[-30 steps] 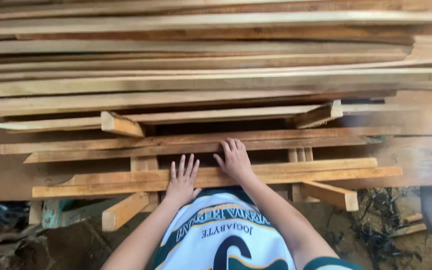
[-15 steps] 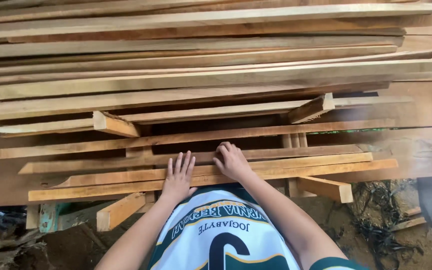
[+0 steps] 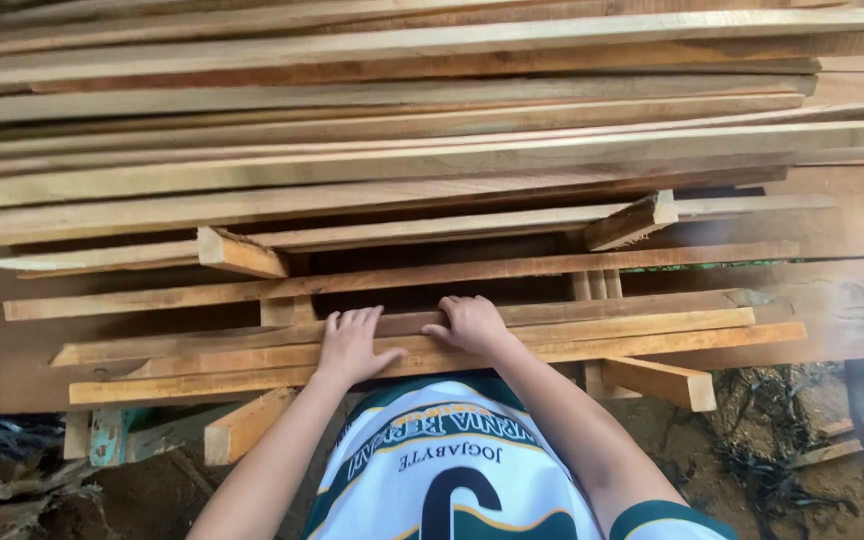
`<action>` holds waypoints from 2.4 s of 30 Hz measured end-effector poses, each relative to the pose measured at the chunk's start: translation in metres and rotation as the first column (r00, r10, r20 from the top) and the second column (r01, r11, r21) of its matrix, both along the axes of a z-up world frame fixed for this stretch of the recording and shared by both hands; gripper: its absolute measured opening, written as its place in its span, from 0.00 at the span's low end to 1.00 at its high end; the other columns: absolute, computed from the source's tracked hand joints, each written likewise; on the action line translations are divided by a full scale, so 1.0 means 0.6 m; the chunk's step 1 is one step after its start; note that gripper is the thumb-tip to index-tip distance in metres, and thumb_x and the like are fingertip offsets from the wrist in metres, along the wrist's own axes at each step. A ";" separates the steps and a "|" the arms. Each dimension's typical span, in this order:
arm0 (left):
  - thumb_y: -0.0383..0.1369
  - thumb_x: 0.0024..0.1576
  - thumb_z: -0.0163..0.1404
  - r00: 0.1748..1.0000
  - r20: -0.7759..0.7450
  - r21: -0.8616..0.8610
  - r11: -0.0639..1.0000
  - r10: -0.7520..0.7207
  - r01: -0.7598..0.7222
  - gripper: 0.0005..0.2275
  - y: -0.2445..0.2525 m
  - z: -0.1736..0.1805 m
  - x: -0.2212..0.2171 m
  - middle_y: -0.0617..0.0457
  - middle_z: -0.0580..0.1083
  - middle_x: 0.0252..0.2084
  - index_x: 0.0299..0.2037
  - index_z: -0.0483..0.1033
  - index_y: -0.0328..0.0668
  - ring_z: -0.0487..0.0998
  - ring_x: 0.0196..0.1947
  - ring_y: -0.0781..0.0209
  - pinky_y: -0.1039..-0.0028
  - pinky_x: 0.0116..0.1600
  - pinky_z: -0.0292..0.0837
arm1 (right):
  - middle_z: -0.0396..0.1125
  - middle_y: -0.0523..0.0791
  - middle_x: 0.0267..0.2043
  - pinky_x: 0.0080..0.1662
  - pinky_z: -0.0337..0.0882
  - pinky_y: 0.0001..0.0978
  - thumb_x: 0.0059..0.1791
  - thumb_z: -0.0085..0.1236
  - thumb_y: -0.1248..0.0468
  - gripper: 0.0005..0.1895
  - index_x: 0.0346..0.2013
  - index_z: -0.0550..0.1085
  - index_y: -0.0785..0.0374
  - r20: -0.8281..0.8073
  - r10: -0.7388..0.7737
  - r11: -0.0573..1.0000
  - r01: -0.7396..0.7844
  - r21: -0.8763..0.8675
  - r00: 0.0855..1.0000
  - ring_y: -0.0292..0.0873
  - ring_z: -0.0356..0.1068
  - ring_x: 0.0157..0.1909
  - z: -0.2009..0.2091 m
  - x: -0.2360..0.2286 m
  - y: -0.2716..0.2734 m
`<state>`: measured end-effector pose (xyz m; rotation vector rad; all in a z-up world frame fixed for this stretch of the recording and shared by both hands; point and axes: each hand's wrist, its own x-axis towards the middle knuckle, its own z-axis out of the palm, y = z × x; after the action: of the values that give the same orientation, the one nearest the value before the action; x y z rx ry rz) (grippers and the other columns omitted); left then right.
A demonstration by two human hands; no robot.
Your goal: Organizing and sorting thin wooden planks on a workbench.
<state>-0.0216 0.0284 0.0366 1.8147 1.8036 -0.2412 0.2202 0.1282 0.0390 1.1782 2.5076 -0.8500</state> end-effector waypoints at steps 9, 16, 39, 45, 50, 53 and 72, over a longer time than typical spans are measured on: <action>0.57 0.55 0.53 0.999 0.012 -0.037 0.999 0.035 -0.034 0.31 0.016 -0.007 0.004 0.57 0.71 0.62 0.66 0.68 0.52 0.70 0.64 0.54 0.47 0.73 0.51 | 0.64 0.38 0.35 0.46 0.67 0.38 0.50 0.51 0.34 0.25 0.40 0.65 0.50 -0.238 0.014 0.936 0.071 0.345 0.971 0.43 0.70 0.46 -0.031 0.035 -0.021; 0.60 0.55 0.52 1.000 0.025 -0.054 0.999 -0.003 0.005 0.34 0.009 0.002 0.022 0.55 0.69 0.62 0.66 0.65 0.51 0.68 0.65 0.53 0.53 0.71 0.54 | 0.68 0.43 0.43 0.51 0.68 0.42 0.51 0.51 0.37 0.26 0.49 0.71 0.53 -0.194 -0.098 0.971 0.136 0.194 0.976 0.48 0.70 0.50 -0.024 0.043 -0.020; 0.67 0.48 0.54 1.000 0.014 -0.158 0.987 0.020 -0.017 0.43 0.011 -0.028 0.030 0.49 0.66 0.64 0.67 0.60 0.46 0.63 0.67 0.48 0.51 0.69 0.48 | 0.64 0.43 0.56 0.58 0.64 0.44 0.54 0.49 0.39 0.23 0.53 0.71 0.50 -0.241 -0.051 0.933 0.132 0.336 0.969 0.47 0.63 0.61 -0.003 -0.003 0.039; 0.63 0.53 0.54 0.999 0.035 -0.132 0.991 -0.029 0.033 0.45 0.012 0.022 0.040 0.47 0.52 0.73 0.72 0.52 0.43 0.44 0.75 0.43 0.41 0.74 0.35 | 0.65 0.55 0.60 0.62 0.62 0.56 0.57 0.36 0.36 0.37 0.66 0.64 0.62 0.025 -0.215 0.977 0.215 -0.005 0.976 0.59 0.68 0.61 -0.015 -0.027 0.103; 0.63 0.49 0.57 0.997 -0.039 -0.062 0.996 -0.060 0.057 0.53 0.025 0.032 0.050 0.43 0.38 0.79 0.77 0.42 0.42 0.35 0.77 0.37 0.40 0.75 0.28 | 0.69 0.51 0.56 0.60 0.63 0.50 0.56 0.42 0.38 0.31 0.59 0.69 0.58 0.030 -0.096 0.994 0.094 0.061 0.995 0.55 0.70 0.59 0.001 -0.017 0.077; 0.65 0.46 0.59 0.998 -0.054 -0.060 0.998 -0.027 0.023 0.59 0.018 0.022 0.044 0.41 0.32 0.80 0.78 0.37 0.40 0.30 0.78 0.35 0.40 0.75 0.25 | 0.72 0.50 0.55 0.61 0.63 0.50 0.55 0.45 0.39 0.28 0.57 0.69 0.56 0.003 -0.120 0.989 0.120 -0.089 0.993 0.54 0.70 0.60 0.003 -0.008 0.064; 0.73 0.42 0.52 0.994 -0.104 0.029 0.999 0.036 -0.034 0.62 -0.011 -0.022 0.045 0.44 0.34 0.81 0.78 0.35 0.41 0.31 0.79 0.38 0.36 0.74 0.22 | 0.71 0.43 0.42 0.50 0.68 0.42 0.51 0.53 0.40 0.21 0.45 0.67 0.51 -0.184 0.059 0.977 -0.019 0.210 0.981 0.48 0.72 0.52 -0.008 0.008 0.043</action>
<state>0.0052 0.0220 0.0236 1.8175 1.9169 -0.3047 0.2252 0.1539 0.0341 1.1533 2.8227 -0.7354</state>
